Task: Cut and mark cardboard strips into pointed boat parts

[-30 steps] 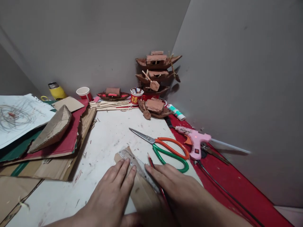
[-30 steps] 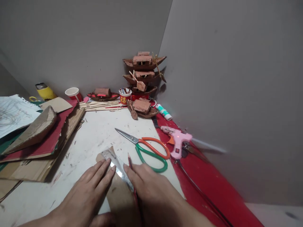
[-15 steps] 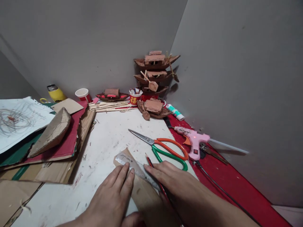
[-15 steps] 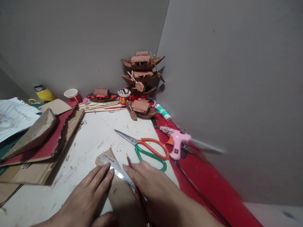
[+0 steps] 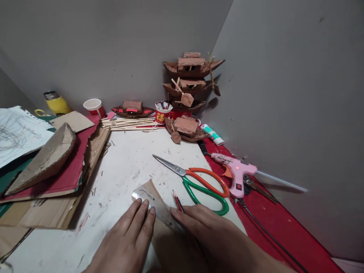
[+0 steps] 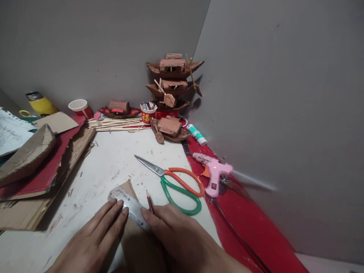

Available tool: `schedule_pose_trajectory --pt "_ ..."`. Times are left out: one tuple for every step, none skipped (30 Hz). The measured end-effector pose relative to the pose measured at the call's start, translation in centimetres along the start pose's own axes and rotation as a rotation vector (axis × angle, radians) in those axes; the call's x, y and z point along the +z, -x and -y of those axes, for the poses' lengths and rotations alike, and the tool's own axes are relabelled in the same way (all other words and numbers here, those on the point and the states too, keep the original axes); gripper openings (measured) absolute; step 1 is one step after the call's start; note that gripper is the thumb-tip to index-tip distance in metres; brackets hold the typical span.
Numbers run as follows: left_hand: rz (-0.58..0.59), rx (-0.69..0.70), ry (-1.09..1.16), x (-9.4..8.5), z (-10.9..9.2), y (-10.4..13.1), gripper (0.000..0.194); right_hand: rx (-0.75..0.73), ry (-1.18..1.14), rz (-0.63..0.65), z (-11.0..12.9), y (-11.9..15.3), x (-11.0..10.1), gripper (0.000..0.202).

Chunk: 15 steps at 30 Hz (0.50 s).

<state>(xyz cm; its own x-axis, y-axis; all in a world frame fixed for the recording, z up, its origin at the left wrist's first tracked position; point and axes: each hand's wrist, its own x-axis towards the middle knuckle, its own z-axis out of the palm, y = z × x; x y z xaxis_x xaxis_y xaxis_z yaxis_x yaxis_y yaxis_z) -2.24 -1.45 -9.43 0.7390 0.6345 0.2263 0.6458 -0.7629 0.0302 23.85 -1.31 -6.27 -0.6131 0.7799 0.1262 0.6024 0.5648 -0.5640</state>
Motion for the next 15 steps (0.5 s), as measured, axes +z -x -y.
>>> schedule_pose_trajectory --pt "-0.012 0.003 -0.005 -0.1 0.1 -0.1 0.092 -0.014 0.002 -0.001 -0.1 0.1 0.1 0.052" --pt "-0.018 0.003 -0.008 -0.3 0.1 -0.1 0.092 -0.030 0.003 -0.001 -0.2 0.1 0.1 0.053" --pt "-0.013 0.005 -0.009 -0.4 0.2 -0.2 0.091 -0.041 0.003 -0.002 -0.2 0.1 0.2 0.055" --pt "0.001 0.008 -0.008 -0.5 0.2 -0.2 0.090 -0.038 0.005 -0.008 -0.2 0.2 0.2 0.056" --pt "0.010 0.012 -0.006 -0.7 0.2 -0.2 0.089 -0.035 0.007 -0.016 -0.2 0.3 0.2 0.057" --pt "0.013 0.013 -0.004 -0.8 0.2 -0.3 0.089 -0.034 0.009 -0.024 -0.1 0.3 0.2 0.058" --pt "0.010 0.012 -0.005 -0.9 0.2 -0.3 0.089 -0.033 0.013 -0.030 0.0 0.4 0.2 0.058" --pt "0.006 0.010 -0.006 -1.0 0.2 -0.3 0.090 -0.034 0.017 -0.039 0.1 0.4 0.2 0.057" --pt "0.004 0.009 -0.008 -1.1 0.2 -0.3 0.091 -0.036 0.022 -0.047 0.3 0.5 0.1 0.057" --pt "0.013 0.006 -0.009 -1.2 0.2 -0.3 0.092 -0.042 0.026 -0.057 0.5 0.5 0.1 0.056" --pt "0.035 0.005 -0.003 -1.3 0.3 -0.4 0.091 -0.048 0.030 -0.067 0.6 0.5 0.0 0.055" --pt "0.054 0.006 0.008 -1.4 0.3 -0.4 0.091 -0.050 0.033 -0.075 0.8 0.4 -0.1 0.054" --pt "0.059 0.008 0.021 -1.5 0.3 -0.5 0.091 -0.047 0.036 -0.081 1.0 0.4 -0.2 0.053" --pt "0.058 0.008 0.032 -1.6 0.3 -0.5 0.092 -0.039 0.038 -0.084 1.1 0.3 -0.3 0.052" --pt "0.057 0.008 0.038 -1.7 0.4 -0.6 0.092 -0.037 0.036 -0.089 1.2 0.3 -0.4 0.051"
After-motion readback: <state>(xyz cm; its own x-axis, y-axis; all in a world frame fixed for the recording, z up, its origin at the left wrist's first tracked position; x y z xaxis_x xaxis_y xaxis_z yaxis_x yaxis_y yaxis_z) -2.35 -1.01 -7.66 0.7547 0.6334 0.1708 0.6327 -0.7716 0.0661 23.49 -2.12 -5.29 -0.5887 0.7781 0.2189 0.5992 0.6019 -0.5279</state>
